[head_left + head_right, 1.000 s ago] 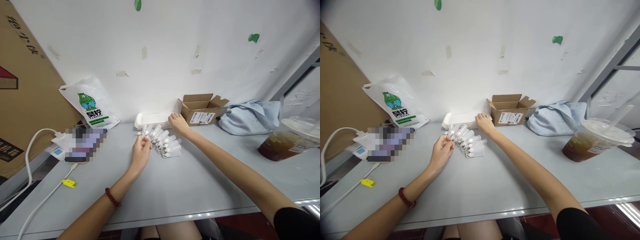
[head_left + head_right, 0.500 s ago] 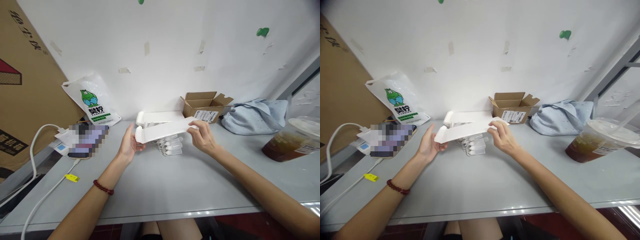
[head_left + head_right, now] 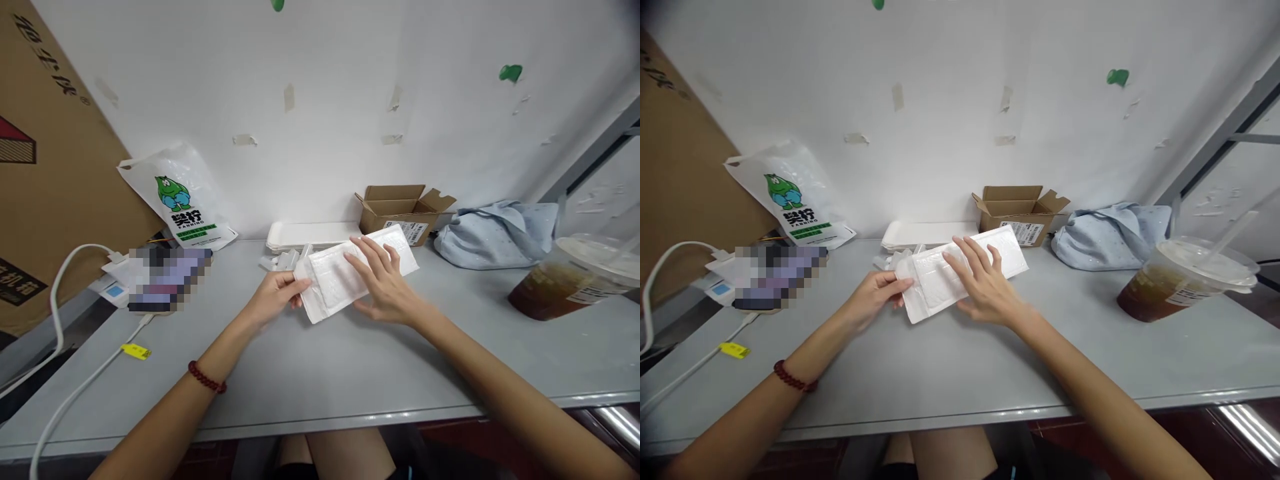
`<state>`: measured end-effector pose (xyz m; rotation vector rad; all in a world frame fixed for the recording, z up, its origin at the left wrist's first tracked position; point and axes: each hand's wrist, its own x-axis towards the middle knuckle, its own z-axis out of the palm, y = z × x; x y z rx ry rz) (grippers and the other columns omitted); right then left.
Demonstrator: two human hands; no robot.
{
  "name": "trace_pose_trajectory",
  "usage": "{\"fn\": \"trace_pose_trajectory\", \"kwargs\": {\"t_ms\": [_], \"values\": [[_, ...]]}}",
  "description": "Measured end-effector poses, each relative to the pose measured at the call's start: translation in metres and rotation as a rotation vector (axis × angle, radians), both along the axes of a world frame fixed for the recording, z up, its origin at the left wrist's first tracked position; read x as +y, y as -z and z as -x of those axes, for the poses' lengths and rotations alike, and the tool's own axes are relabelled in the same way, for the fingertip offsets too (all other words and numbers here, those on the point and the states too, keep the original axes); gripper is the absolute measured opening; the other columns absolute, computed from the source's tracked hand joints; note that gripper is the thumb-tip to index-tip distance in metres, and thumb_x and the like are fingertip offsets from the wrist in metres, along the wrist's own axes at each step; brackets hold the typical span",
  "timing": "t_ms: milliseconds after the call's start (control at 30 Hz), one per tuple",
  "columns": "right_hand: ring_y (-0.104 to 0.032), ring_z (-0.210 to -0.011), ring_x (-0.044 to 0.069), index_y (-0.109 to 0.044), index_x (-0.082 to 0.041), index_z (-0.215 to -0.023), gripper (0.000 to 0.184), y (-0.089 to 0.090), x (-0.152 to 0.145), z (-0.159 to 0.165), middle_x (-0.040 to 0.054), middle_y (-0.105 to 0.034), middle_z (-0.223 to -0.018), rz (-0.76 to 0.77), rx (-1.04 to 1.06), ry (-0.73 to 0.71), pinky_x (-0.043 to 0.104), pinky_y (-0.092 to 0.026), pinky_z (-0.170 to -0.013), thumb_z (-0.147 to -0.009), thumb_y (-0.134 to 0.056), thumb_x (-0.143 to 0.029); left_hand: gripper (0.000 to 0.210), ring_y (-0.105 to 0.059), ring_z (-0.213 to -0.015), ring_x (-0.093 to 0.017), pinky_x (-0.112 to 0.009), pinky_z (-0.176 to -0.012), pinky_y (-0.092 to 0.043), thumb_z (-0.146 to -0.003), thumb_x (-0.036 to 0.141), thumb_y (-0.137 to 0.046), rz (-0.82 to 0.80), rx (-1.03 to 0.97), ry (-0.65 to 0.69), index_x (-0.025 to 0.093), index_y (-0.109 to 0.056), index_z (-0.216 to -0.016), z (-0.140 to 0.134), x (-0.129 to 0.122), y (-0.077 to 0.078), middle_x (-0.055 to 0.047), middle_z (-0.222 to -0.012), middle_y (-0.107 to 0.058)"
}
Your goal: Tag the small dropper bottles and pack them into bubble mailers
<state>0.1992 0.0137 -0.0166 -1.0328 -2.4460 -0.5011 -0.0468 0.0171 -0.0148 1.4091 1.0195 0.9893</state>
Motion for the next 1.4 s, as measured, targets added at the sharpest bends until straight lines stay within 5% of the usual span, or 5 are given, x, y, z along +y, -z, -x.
{"fn": "trace_pose_trajectory", "kwargs": {"t_ms": [300,500,667,1133,1400], "values": [[-0.019,-0.139,0.039,-0.018,-0.017,-0.144,0.089,-0.003,0.000,-0.007,0.0216,-0.033,-0.143,0.209,0.023,-0.068,0.063,-0.011,-0.106,-0.068,-0.060,-0.039,0.039,-0.042,-0.046,-0.010,-0.024,-0.049,-0.031,-0.081,0.043,-0.060,-0.063,0.167,0.211,0.017,-0.055,-0.052,-0.010,-0.010,-0.001,0.000,-0.048,-0.051],[-0.007,-0.142,0.039,-0.011,-0.019,-0.148,0.096,-0.003,-0.008,-0.001,0.0199,-0.015,-0.154,0.369,-0.047,-0.149,0.065,-0.013,-0.105,-0.068,-0.061,-0.036,0.037,-0.047,-0.045,-0.011,-0.025,-0.048,-0.036,-0.081,0.042,-0.060,0.046,0.183,0.458,0.016,-0.062,-0.055,-0.005,-0.013,-0.005,-0.004,-0.051,-0.056],[-0.016,-0.138,0.039,-0.016,-0.015,-0.146,0.095,-0.004,-0.013,0.005,0.0215,-0.030,-0.144,0.446,-0.040,-0.181,0.064,-0.015,-0.105,-0.066,-0.063,-0.036,0.035,-0.046,-0.042,-0.011,-0.025,-0.045,-0.035,-0.078,0.040,-0.062,0.142,0.218,0.544,0.016,-0.061,-0.053,-0.003,-0.012,-0.005,-0.004,-0.050,-0.056],[-0.036,-0.118,0.035,-0.038,-0.025,-0.131,0.073,-0.014,0.004,-0.023,0.0144,-0.038,-0.125,0.212,0.180,-0.013,0.054,-0.034,-0.096,-0.065,-0.069,-0.027,0.042,-0.045,-0.045,-0.009,-0.023,-0.049,-0.037,-0.085,0.050,-0.048,-0.194,0.355,-0.119,0.016,-0.061,-0.064,-0.009,-0.005,0.008,0.002,-0.054,-0.056],[-0.046,-0.105,0.031,-0.048,-0.024,-0.119,0.052,-0.006,0.023,-0.042,0.0100,-0.055,-0.114,0.214,0.211,0.150,0.045,-0.034,-0.087,-0.070,-0.064,-0.027,0.027,-0.049,-0.048,-0.012,-0.024,-0.053,-0.039,-0.081,0.043,-0.055,-0.417,0.520,-0.217,0.017,-0.063,-0.079,-0.018,0.002,0.024,0.004,-0.051,-0.055]]}}
